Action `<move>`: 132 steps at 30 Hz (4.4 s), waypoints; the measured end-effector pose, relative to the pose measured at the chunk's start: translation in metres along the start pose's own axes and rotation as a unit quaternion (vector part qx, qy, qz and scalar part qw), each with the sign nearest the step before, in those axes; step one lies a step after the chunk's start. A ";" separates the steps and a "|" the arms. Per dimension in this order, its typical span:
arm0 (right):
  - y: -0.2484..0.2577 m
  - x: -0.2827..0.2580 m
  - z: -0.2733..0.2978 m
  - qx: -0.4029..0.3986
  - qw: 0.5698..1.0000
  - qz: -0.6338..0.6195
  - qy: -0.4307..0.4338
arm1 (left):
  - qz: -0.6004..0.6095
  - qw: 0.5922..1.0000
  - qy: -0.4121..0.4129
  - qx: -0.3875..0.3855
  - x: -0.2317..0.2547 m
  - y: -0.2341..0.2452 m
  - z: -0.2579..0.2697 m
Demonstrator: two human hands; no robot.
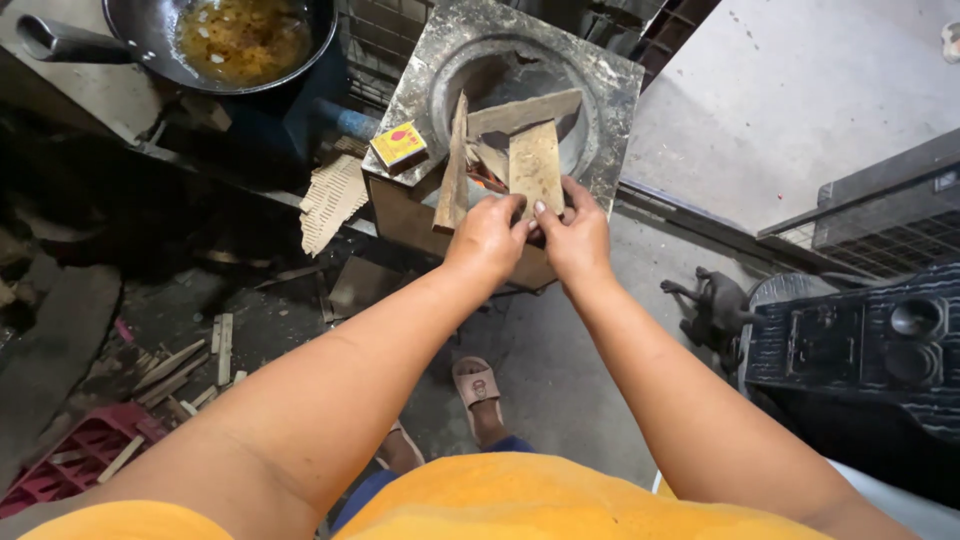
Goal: Lighting a wood-fired stove using matches and wood scraps.
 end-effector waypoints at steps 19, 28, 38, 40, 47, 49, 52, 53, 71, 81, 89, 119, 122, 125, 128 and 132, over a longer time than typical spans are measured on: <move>-0.011 -0.074 -0.002 -0.031 0.961 0.244 0.126 | -0.032 0.996 0.026 0.081 0.018 0.051 0.012; -0.093 -0.102 -0.056 -0.099 0.824 0.457 0.319 | -0.061 0.971 0.168 0.158 -0.002 0.098 0.035; -0.044 -0.020 -0.166 -0.090 0.901 0.415 0.086 | -0.062 0.979 0.164 0.102 -0.030 0.082 0.035; -0.037 -0.014 -0.170 -0.080 0.908 0.399 0.099 | -0.057 0.983 0.144 0.102 -0.033 0.078 0.031; -0.022 -0.026 -0.161 -0.071 0.937 0.328 0.098 | -0.042 0.986 0.125 0.102 -0.027 0.081 0.020; -0.014 -0.022 -0.164 -0.071 0.953 0.284 0.075 | -0.028 0.987 0.125 0.099 -0.025 0.080 0.017; -0.005 -0.025 -0.166 -0.051 0.972 0.199 0.115 | -0.032 0.988 0.101 0.115 -0.018 0.083 0.012; -0.006 -0.025 -0.166 -0.064 0.978 0.168 0.106 | -0.032 0.987 0.100 0.125 -0.018 0.084 0.010; -0.008 -0.054 -0.136 -0.074 0.973 0.172 0.136 | 0.000 0.980 0.112 0.166 -0.037 0.074 0.004; -0.011 -0.077 -0.159 -0.096 0.811 0.457 0.353 | -0.161 0.973 0.091 0.140 0.000 0.082 0.011; -0.029 -0.062 -0.184 -0.162 0.702 0.593 0.359 | -0.211 0.971 0.059 0.098 -0.003 0.069 0.001; -0.038 -0.056 -0.176 -0.205 0.745 0.548 0.321 | -0.218 0.968 0.079 0.099 0.003 0.064 0.008; -0.036 -0.050 -0.179 -0.192 0.749 0.555 0.306 | -0.205 0.970 0.073 0.112 0.006 0.066 0.013; -0.039 -0.047 -0.179 -0.170 0.745 0.551 0.335 | -0.190 0.970 0.057 0.141 0.009 0.071 0.021; -0.039 -0.048 -0.180 -0.166 0.750 0.547 0.333 | -0.154 0.971 0.030 0.183 0.012 0.078 0.031; -0.037 -0.048 -0.187 -0.187 0.764 0.547 0.286 | -0.079 0.966 -0.017 0.244 0.026 0.096 0.060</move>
Point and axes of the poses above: each hand's wrist, its own z-axis away from the middle knuckle, its own y-axis out of the back of the hand, x = y × z, the point moved 8 cm from there along -z, towards the middle knuckle
